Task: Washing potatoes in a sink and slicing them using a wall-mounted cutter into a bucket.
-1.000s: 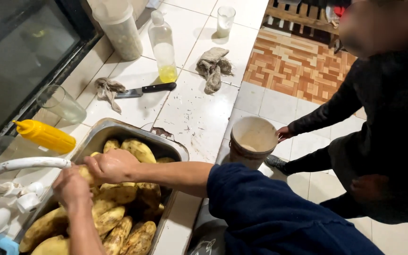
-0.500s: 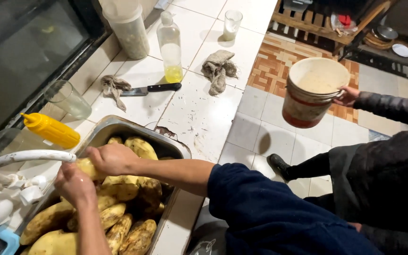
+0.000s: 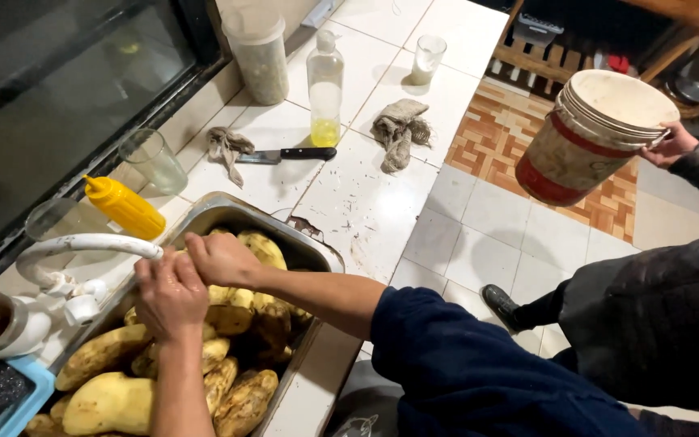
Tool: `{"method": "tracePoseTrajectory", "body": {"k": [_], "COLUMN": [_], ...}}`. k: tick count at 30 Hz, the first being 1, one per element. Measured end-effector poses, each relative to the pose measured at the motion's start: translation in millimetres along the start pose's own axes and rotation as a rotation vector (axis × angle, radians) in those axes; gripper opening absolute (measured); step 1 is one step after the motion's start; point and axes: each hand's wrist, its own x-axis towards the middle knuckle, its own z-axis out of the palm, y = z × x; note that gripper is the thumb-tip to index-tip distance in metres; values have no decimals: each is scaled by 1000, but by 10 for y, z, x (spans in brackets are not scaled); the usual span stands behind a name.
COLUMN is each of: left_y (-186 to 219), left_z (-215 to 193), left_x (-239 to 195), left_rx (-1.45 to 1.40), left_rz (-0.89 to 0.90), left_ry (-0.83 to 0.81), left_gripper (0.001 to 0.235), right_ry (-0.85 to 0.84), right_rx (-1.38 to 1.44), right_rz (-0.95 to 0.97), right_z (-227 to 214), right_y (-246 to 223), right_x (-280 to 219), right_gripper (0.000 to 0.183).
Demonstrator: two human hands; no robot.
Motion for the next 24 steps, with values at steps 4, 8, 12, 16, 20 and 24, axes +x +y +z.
{"method": "tracePoseTrajectory", "body": {"k": [4,8,12,16,20,24], "left_y": [-41,226,350,24,-390,84], "left_z": [13,-123,-237,-77,78,-185], "left_x": [94,223,70,178,155,95], "left_rx": [196,-369,134,161,-469,-249], "left_rz": [238,-767,220,319,-210,61], "left_ry": [0,-183,78,24,-74,-62], "left_gripper": [37,40,36,37,36,40], "right_ry": [1,8,-60,-70,-126,-474], "right_rx": [-7,21,208,229,208,539], "right_rz": [18,50,201,141,213,516], "right_z": [-278,-318,-343,-295,-244,-347], "right_y": [-353,-400,-372,-328,-217,-256], "right_x": [-133,-133,-28,-74,26,63], "right_gripper": [64,63,69,72,69,55]}}
